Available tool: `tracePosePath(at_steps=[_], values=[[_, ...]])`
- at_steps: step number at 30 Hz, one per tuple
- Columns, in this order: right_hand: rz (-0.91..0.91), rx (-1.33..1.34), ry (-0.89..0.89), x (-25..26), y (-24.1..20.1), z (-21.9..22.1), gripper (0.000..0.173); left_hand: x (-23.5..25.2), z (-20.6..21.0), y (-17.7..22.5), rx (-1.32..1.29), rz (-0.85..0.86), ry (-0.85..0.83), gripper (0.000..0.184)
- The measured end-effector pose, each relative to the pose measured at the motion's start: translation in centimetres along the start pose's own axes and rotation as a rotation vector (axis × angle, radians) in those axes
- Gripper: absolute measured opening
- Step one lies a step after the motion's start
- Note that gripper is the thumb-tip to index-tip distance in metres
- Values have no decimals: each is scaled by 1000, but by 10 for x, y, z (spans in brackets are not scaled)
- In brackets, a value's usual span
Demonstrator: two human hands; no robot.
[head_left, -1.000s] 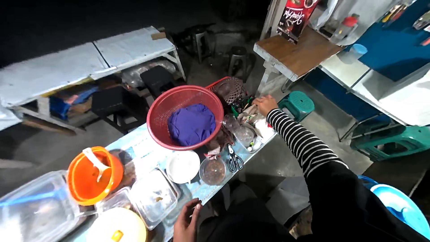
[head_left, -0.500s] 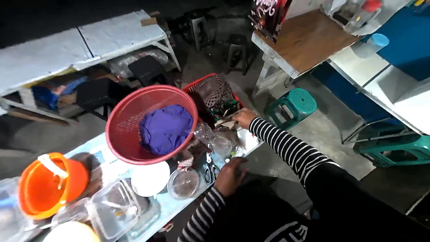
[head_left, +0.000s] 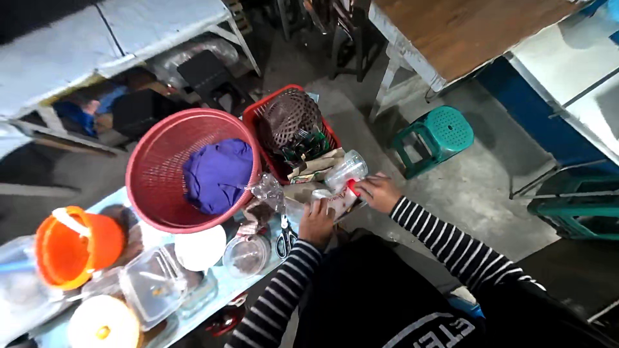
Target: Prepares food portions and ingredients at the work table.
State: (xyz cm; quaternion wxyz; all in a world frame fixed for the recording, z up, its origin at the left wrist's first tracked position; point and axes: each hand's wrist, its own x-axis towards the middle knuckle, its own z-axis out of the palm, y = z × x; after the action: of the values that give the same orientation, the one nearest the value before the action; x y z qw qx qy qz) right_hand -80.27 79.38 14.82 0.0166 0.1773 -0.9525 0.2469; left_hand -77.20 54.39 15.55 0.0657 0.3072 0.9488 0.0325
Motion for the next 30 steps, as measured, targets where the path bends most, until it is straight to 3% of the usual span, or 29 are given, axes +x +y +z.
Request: tracePosePath(at_steps=[2, 6, 12, 17, 25, 30], values=[[-69, -23, -64, -9, -7, 20, 25, -23, -2, 0, 52, -108, 40, 27], [-52, -40, -380, 0, -33, 44, 32, -47, -2, 14, 73, -297, -40, 47], [115, -61, -647, 18, -56, 56, 37, -41, -6, 27, -5, -311, -29, 36], [136, -142, -579, 12, -57, 66, 40, -20, 8, 18, -37, -111, -22, 43], [314, -291, -634, 31, -75, 77, 30, -13, 19, 14, 36, -205, 14, 46], [176, -193, -501, 23, -71, 74, 25, -9, 40, 8, 107, -143, 32, 44]])
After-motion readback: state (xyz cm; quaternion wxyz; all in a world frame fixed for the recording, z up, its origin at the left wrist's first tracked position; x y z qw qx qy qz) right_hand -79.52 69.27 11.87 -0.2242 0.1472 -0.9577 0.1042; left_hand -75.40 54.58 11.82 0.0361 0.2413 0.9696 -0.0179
